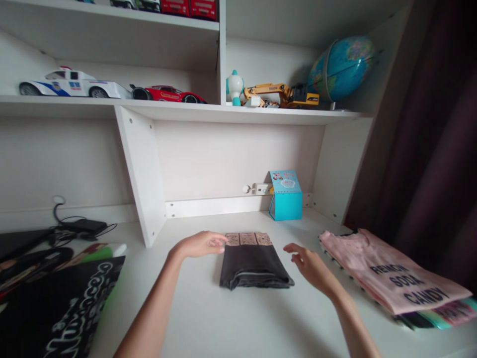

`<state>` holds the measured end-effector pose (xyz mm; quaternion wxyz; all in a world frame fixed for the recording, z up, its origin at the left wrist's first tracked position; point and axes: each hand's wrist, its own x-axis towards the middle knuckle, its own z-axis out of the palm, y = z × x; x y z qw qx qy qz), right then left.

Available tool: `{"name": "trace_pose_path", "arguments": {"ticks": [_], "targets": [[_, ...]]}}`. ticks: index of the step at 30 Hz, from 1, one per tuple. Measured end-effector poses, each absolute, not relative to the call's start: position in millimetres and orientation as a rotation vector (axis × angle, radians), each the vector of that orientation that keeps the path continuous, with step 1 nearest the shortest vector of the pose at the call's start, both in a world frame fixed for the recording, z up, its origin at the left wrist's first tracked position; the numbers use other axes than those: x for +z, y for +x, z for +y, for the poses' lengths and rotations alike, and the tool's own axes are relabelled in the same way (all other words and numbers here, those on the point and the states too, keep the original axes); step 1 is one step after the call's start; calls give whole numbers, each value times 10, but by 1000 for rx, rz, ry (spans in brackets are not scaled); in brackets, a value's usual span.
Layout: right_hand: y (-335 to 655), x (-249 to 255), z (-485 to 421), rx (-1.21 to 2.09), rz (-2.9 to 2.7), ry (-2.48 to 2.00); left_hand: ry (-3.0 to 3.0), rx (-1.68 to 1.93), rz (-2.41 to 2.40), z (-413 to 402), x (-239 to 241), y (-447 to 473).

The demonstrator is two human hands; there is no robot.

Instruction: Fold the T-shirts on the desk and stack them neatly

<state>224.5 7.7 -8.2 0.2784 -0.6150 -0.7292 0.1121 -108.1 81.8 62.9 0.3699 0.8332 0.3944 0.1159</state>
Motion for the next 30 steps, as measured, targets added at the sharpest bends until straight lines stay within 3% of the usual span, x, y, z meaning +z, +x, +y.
{"name": "trace_pose_path", "arguments": {"ticks": [6, 10, 16, 22, 30], "targets": [[1893, -297, 22, 288, -2125, -1662, 2382, -14, 1272, 895, 199, -737], [1576, -290, -272, 253, -2104, -1742, 2462, 41, 1350, 899, 10, -587], [1379, -87, -714, 843, -2224, -1131, 2515, 102, 1544, 901, -71, -567], [1847, -42, -197, 209, -2202, -1601, 2555, -13, 1670, 721, 167, -541], [1274, -236, -610, 118, -2334, -1848, 2570, -16, 1646, 655, 366, -590]]}}
